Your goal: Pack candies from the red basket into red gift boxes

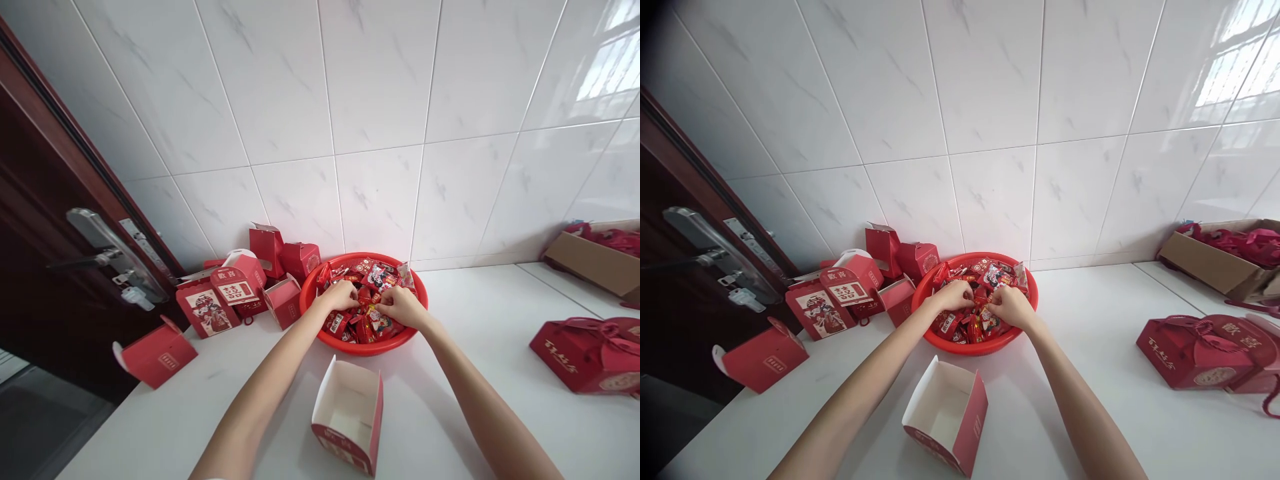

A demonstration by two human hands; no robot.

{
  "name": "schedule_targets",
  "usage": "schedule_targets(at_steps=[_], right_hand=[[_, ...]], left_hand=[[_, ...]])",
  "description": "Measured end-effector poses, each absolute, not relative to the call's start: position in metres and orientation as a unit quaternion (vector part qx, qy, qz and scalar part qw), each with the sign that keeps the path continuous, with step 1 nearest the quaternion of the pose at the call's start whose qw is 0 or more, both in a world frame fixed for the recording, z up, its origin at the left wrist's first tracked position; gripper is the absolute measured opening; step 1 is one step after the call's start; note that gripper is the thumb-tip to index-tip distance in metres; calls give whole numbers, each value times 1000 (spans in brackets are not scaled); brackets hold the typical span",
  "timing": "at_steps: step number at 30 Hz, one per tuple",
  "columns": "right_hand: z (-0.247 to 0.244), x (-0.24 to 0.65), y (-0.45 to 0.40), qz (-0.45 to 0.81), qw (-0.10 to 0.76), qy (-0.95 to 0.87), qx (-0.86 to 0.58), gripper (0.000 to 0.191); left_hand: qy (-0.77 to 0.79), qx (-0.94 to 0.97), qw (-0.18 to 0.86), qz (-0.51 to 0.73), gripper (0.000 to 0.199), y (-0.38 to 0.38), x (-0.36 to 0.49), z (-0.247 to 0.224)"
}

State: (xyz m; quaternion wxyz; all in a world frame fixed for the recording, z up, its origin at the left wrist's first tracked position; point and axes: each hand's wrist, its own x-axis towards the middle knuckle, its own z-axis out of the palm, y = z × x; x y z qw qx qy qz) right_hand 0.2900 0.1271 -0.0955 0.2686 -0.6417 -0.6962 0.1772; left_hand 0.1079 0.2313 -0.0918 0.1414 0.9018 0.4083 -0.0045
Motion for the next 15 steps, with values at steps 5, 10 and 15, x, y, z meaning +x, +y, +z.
schedule_targets(at_steps=[5, 10, 15], right_hand=[[-101, 294, 129, 171, 335, -653, -658, 38], [-105, 298, 130, 160, 396, -633, -646, 33], [-108, 301, 132, 168, 430, -626, -628, 29]], left_hand=[[407, 896, 168, 55, 15, 235, 110, -98], [399, 894, 185, 88, 25, 238, 119, -102], [382, 896, 216, 71, 16, 240, 124, -104]])
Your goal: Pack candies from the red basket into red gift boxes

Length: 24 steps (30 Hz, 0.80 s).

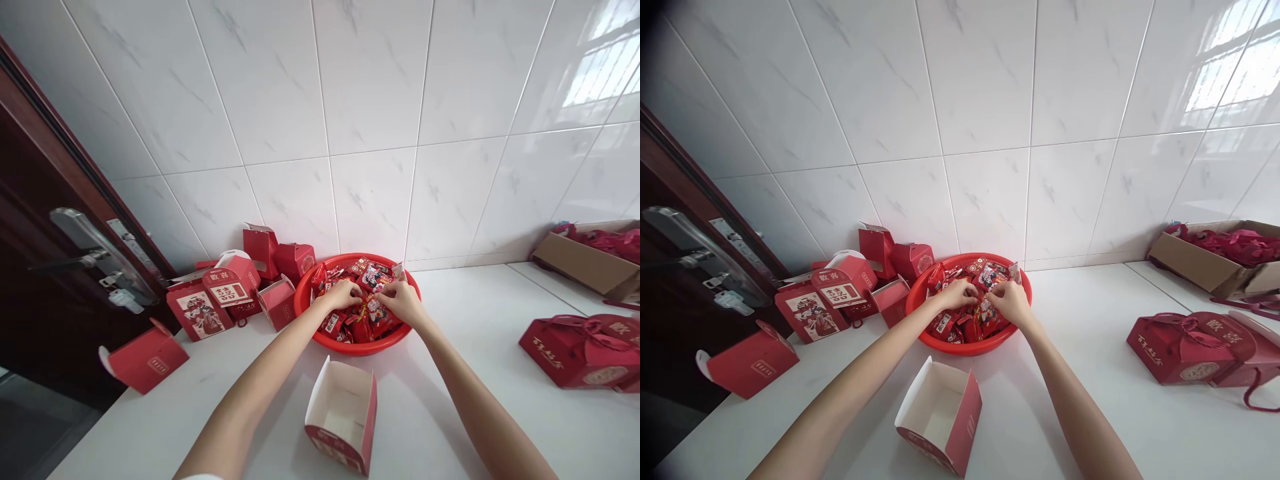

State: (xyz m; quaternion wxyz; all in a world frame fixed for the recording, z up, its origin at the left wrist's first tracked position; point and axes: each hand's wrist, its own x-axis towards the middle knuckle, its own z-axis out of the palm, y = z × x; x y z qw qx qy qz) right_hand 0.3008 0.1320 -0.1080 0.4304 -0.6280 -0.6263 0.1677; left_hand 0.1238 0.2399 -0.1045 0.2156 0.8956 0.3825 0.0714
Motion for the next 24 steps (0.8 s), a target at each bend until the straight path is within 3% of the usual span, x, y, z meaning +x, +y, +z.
schedule_targets(at_steps=[5, 16, 24], right_hand=[[-111, 304, 135, 191, 453, -620, -611, 11], [-117, 308, 139, 218, 476, -617, -588, 20], [-118, 310, 138, 199, 488, -622, -579, 21]], left_hand=[[385, 886, 248, 74, 16, 240, 122, -105], [414, 812, 372, 175, 20, 242, 125, -101], [381, 669, 522, 366, 8, 227, 102, -80]])
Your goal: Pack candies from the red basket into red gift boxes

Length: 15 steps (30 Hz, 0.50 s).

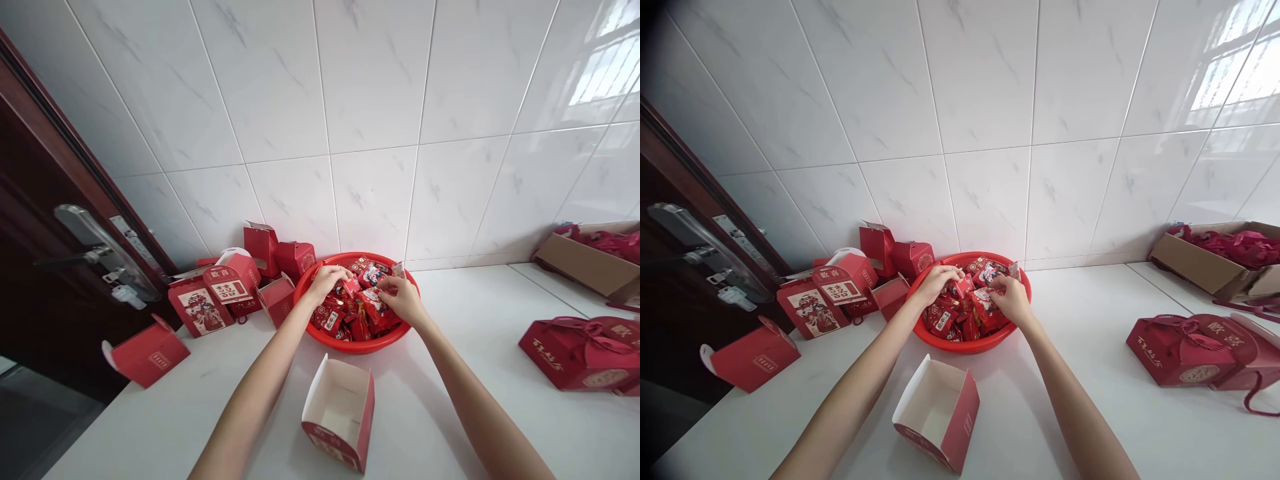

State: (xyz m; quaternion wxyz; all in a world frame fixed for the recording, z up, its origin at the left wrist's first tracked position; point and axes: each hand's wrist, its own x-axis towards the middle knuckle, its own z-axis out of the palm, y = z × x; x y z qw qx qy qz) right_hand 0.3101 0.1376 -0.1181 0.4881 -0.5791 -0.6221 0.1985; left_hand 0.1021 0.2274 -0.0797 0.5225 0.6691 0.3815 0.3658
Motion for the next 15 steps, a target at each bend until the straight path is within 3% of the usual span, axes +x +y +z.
schedule_targets(at_steps=[6, 8, 11, 15], right_hand=[[-101, 291, 123, 230, 492, -714, -441, 59], [-96, 278, 118, 258, 493, -730, -397, 54], [-91, 262, 112, 289, 510, -698, -411, 31], [-87, 255, 107, 388, 526, -658, -374, 43]], left_hand=[[353, 539, 639, 420, 15, 194, 82, -79], [350, 512, 663, 420, 14, 184, 80, -81], [348, 478, 679, 434, 16, 172, 77, -81], [359, 550, 601, 455, 30, 157, 73, -80]])
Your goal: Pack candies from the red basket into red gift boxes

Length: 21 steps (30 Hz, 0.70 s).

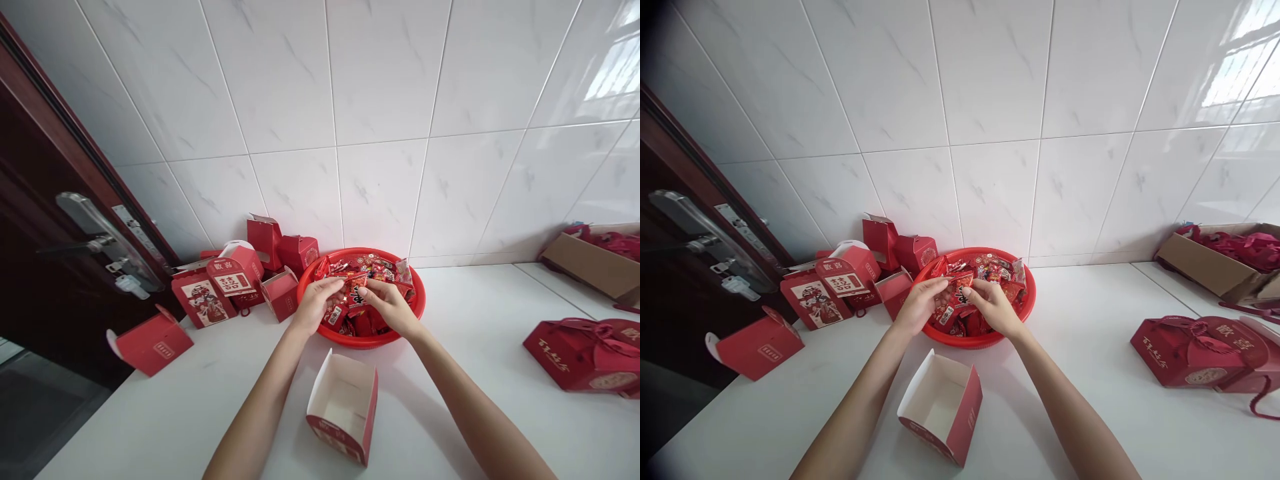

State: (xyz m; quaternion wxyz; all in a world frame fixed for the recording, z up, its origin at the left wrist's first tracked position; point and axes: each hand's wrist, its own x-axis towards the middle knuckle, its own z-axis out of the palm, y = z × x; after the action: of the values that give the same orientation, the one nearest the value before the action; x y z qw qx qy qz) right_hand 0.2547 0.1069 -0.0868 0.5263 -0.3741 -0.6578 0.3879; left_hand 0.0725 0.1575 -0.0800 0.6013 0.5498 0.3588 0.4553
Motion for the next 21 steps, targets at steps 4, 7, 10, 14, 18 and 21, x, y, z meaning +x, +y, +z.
schedule_targets(at_steps=[4, 7, 10, 14, 18, 21], right_hand=[[-86, 256, 105, 464, 519, -632, -342, 44], [-87, 257, 104, 500, 510, -614, -336, 55], [-85, 255, 102, 518, 520, -597, -325, 58], [-81, 249, 99, 519, 563, -556, -323, 54], [-77, 253, 99, 466, 629, -505, -364, 39], [-72, 262, 97, 418, 650, -505, -385, 39]], left_hand=[[367, 654, 493, 441, 44, 145, 71, -75], [358, 654, 499, 441, 44, 139, 71, -70], [351, 619, 538, 451, 42, 135, 73, -68], [353, 553, 532, 535, 34, 131, 78, -70], [354, 551, 526, 543, 31, 127, 76, -69], [342, 607, 548, 462, 29, 125, 73, -66]])
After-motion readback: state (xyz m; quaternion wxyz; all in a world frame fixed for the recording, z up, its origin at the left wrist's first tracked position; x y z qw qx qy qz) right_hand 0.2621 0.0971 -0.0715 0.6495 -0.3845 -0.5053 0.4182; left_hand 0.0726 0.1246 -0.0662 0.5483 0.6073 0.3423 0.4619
